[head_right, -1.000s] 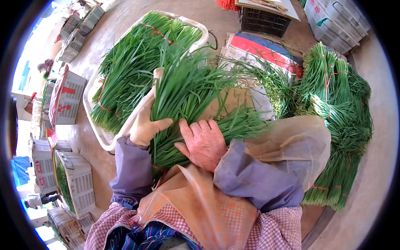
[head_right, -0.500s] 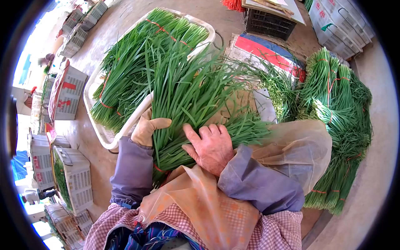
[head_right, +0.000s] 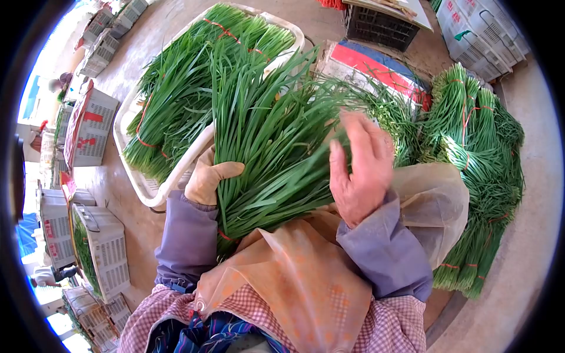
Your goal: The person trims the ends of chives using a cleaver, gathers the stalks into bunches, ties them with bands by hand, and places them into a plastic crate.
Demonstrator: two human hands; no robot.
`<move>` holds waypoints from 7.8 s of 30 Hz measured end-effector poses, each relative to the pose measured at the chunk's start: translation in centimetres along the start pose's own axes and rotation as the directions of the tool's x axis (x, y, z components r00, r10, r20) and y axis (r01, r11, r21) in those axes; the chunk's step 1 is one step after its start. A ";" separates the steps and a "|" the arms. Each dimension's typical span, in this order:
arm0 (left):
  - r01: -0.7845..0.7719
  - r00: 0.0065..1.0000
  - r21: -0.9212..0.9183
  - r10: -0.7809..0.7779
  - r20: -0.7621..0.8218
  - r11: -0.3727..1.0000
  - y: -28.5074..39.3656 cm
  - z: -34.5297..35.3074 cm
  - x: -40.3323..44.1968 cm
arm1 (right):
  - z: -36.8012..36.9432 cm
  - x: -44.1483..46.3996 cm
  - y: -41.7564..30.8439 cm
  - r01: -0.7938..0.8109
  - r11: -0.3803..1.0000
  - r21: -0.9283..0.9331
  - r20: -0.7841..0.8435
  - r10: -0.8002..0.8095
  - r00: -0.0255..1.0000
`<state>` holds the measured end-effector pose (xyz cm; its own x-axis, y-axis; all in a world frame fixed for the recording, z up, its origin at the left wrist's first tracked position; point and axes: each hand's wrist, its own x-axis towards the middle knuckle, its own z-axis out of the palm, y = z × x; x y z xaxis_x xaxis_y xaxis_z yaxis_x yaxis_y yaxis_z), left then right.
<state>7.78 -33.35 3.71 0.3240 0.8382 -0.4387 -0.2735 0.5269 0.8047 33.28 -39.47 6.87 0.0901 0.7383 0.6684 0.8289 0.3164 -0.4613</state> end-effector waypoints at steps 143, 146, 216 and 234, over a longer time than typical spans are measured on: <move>-0.480 0.717 0.711 0.238 0.656 -0.514 1.9 6.4 -9.7 | 6.5 -3.9 1.2 0.094 0.962 0.258 0.562 -0.228 0.795; -0.785 0.508 0.574 0.287 0.812 -0.235 2.1 5.4 -11.4 | 6.6 -3.5 2.6 -0.256 0.853 0.456 0.633 -0.108 0.767; -0.255 0.771 -0.065 0.243 0.589 0.965 -5.4 10.3 7.9 | -2.0 5.1 2.4 0.007 0.983 0.181 0.307 -0.064 0.950; -0.183 0.765 -0.015 0.152 0.626 0.983 -5.3 10.5 8.5 | 1.6 6.4 3.8 -0.325 0.805 0.496 0.116 0.309 0.944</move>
<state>21.53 -30.45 -0.06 0.7736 0.6326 0.0372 -0.3416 0.3669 0.8653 36.16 -32.59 8.47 0.2772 0.8638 0.4207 0.3642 0.3107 -0.8780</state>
